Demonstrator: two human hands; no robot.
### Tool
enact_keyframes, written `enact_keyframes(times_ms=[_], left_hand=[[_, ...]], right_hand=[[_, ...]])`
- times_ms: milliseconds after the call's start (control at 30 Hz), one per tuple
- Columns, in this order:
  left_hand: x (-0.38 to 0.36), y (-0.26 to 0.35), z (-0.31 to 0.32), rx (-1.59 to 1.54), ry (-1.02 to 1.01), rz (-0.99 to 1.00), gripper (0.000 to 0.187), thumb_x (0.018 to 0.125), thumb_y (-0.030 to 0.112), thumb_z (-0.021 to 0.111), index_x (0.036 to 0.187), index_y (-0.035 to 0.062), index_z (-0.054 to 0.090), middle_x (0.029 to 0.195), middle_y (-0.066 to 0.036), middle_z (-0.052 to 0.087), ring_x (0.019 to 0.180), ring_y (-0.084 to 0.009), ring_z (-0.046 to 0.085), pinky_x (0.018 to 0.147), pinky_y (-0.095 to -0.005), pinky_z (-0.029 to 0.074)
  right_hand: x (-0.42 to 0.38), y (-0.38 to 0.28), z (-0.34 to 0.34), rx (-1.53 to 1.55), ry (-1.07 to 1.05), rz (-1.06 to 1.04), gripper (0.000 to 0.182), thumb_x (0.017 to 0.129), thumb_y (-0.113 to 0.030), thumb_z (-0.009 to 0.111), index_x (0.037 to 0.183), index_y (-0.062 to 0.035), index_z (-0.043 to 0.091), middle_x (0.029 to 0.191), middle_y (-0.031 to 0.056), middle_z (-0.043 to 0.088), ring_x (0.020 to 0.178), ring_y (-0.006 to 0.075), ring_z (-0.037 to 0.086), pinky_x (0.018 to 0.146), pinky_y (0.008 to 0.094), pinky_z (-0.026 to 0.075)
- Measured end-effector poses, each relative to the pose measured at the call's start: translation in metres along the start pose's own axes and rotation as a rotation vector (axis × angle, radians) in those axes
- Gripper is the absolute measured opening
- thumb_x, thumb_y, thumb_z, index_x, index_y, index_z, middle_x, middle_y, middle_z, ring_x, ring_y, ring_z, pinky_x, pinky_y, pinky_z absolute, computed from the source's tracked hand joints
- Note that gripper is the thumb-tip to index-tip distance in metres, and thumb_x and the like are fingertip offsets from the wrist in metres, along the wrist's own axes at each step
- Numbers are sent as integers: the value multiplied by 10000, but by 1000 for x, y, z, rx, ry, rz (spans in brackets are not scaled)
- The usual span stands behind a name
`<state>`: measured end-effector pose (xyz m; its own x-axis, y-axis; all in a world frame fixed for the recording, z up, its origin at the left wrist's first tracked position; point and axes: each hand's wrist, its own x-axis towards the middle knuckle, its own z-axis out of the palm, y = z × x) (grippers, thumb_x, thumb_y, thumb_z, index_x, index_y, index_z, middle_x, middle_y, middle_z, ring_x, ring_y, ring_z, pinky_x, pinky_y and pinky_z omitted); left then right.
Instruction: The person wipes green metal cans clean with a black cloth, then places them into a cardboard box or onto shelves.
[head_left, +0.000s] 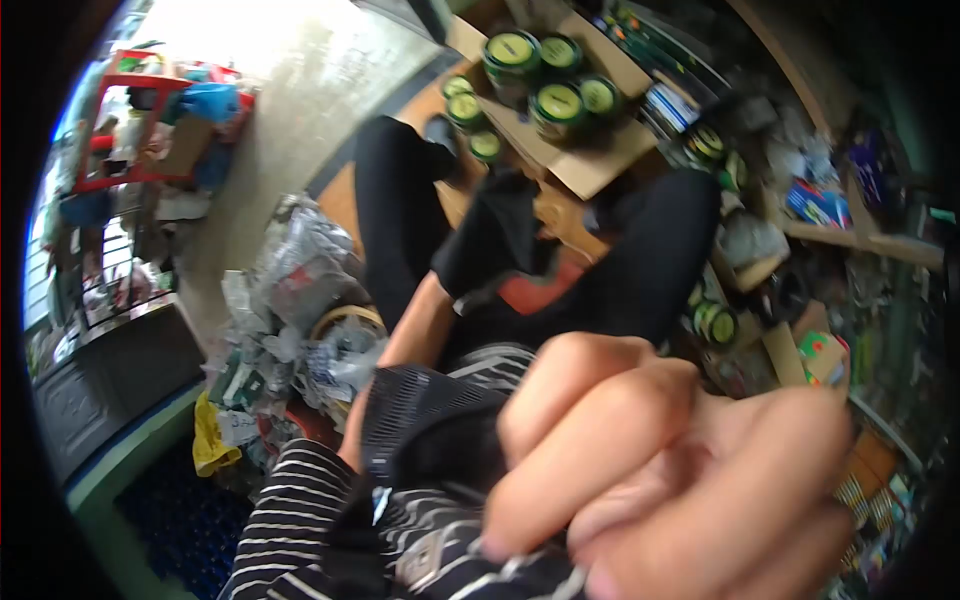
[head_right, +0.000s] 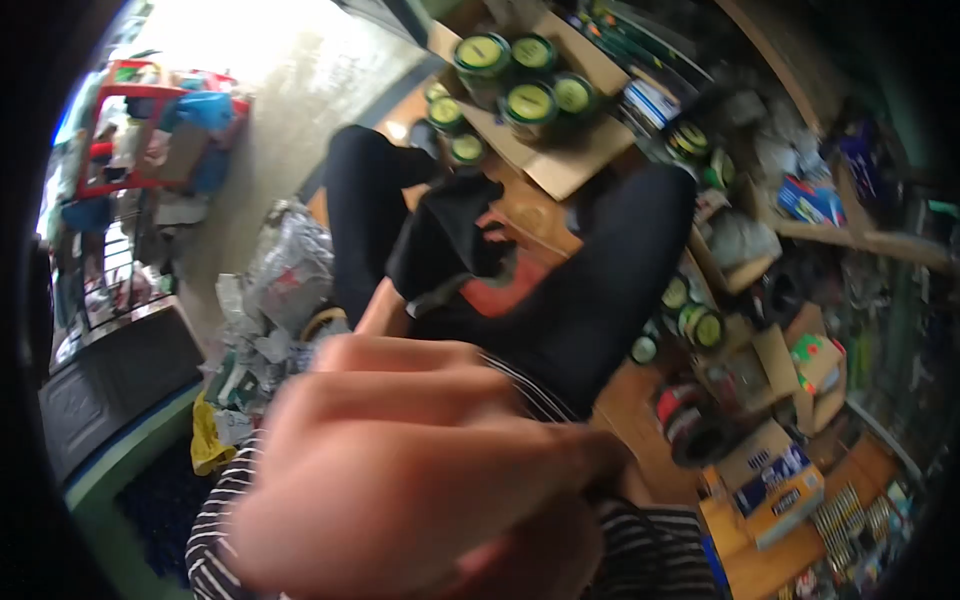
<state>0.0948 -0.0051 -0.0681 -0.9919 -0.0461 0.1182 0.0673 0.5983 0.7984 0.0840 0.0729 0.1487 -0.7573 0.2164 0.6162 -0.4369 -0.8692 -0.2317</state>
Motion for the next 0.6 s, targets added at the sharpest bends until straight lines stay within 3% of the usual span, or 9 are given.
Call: enact_keyframes(times_ms=[133,200,233,300,367,467,600], left_hand=[[7,-11,-2,-77,-102,116,153,786,141,743,859,47,645,817,-143,595,877,-331,599,778,-424,465],[-28,-42,-6,-362,35,7,279,839,103,773,1103,58,692,1017,-104,702,923,-278,668,820,-337,532],[-22,-34,-10,-125,175,148,189,805,141,760,958,76,669,895,-101,653,836,-285,648,749,-365,506],[-11,-19,-18,207,263,278,145,768,198,738,785,101,631,759,-95,595,734,-293,624,660,-397,470],[-4,-6,-27,393,180,256,174,762,237,721,729,117,598,730,-88,578,702,-295,618,626,-406,452],[0,-16,-17,565,13,168,220,750,269,696,681,117,552,698,-96,551,664,-303,602,581,-412,418],[3,-5,-30,423,191,225,220,706,255,722,702,97,569,690,-100,550,660,-307,612,607,-416,456]], right_hand=[[10,-31,-1,72,3,338,307,948,-188,743,852,-33,496,898,126,486,600,184,470,540,287,482],[16,-43,2,134,4,544,301,941,-165,751,845,-33,498,897,127,489,590,186,464,536,281,480],[21,-49,2,152,-7,660,297,936,-148,755,840,-32,499,895,128,492,585,187,461,533,277,478],[4,-45,5,282,53,615,253,955,-118,726,849,-24,517,876,128,511,603,184,479,549,270,496],[-16,-41,8,364,107,523,213,975,-88,698,858,-15,535,858,128,530,620,181,496,564,263,514],[-1,-44,-5,378,-7,665,204,993,-94,678,857,-13,550,853,119,545,655,178,520,603,272,541],[-15,-25,-22,468,-151,524,208,978,-109,707,854,-1,579,848,113,549,681,180,538,616,277,548]])
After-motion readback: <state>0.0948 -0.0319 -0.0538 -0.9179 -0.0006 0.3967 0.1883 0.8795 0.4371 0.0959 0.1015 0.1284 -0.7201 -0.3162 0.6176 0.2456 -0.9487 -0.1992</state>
